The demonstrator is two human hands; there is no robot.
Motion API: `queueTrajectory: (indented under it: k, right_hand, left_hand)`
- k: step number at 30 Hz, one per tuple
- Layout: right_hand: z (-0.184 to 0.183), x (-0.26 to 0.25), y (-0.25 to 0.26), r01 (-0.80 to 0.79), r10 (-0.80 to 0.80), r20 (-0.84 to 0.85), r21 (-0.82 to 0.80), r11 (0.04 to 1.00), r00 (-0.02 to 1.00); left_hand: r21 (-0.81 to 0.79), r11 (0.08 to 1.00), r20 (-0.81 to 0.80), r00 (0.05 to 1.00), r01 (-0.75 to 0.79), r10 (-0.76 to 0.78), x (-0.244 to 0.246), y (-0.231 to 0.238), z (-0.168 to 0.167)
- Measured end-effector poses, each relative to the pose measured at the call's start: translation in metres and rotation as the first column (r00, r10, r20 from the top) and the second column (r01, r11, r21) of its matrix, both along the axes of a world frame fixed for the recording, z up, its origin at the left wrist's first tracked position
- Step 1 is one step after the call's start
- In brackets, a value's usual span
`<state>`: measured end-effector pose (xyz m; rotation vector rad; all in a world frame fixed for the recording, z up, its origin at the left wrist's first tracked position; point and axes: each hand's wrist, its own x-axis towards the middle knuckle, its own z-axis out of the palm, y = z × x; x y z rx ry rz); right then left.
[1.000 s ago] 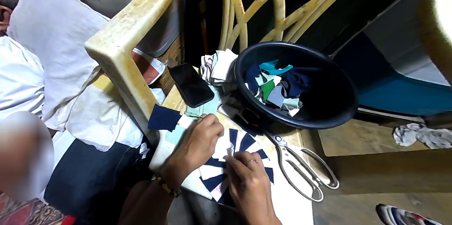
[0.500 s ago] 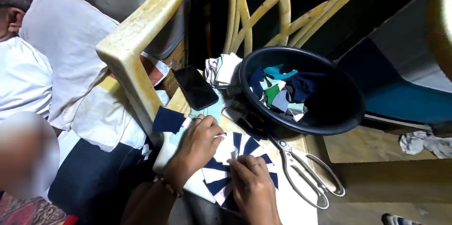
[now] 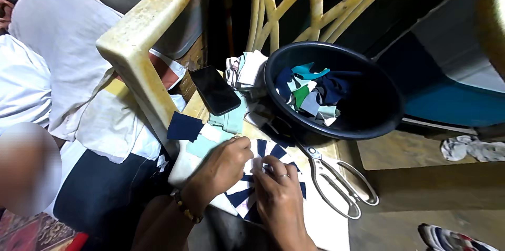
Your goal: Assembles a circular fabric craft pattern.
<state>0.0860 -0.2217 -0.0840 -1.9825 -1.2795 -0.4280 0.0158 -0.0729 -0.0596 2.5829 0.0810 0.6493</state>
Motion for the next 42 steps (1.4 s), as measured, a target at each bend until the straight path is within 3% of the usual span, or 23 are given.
queueTrajectory:
  k: [9,14,17,21,33,37,42]
  right_hand:
    - [0.002,0.002,-0.003,-0.017,0.017,-0.027,-0.020,1.000,0.999]
    - [0.005,0.008,-0.006,0.030,-0.027,-0.118,0.023,0.999,0.993]
    - [0.008,0.012,-0.005,0.103,-0.111,-0.138,-0.063,0.993,0.984]
    - [0.008,0.015,-0.002,0.089,-0.111,-0.187,-0.121,0.989,0.976]
    - [0.008,0.018,0.002,0.039,-0.008,-0.386,0.073,0.997,0.922]
    - [0.009,0.020,0.002,0.030,-0.011,-0.378,0.045,0.999,0.926]
    - [0.004,0.022,0.004,-0.003,0.010,-0.227,0.031,1.000,0.974]
  left_hand:
    - [-0.073,0.996,-0.208,0.975,0.060,-0.074,-0.013,0.000,0.014]
    - [-0.067,0.996,-0.219,0.973,0.061,-0.075,-0.015,0.000,0.014]
    - [-0.065,0.997,-0.234,0.970,0.052,-0.066,-0.014,-0.001,0.014]
    - [-0.074,0.996,-0.225,0.972,0.044,-0.060,-0.015,-0.002,0.015]
    - [-0.088,0.996,-0.189,0.981,0.031,-0.048,-0.018,-0.006,0.013]
    - [-0.074,0.997,-0.202,0.978,0.033,-0.048,-0.018,-0.007,0.014]
    - [-0.076,0.996,-0.208,0.977,0.037,-0.052,-0.020,-0.005,0.013]
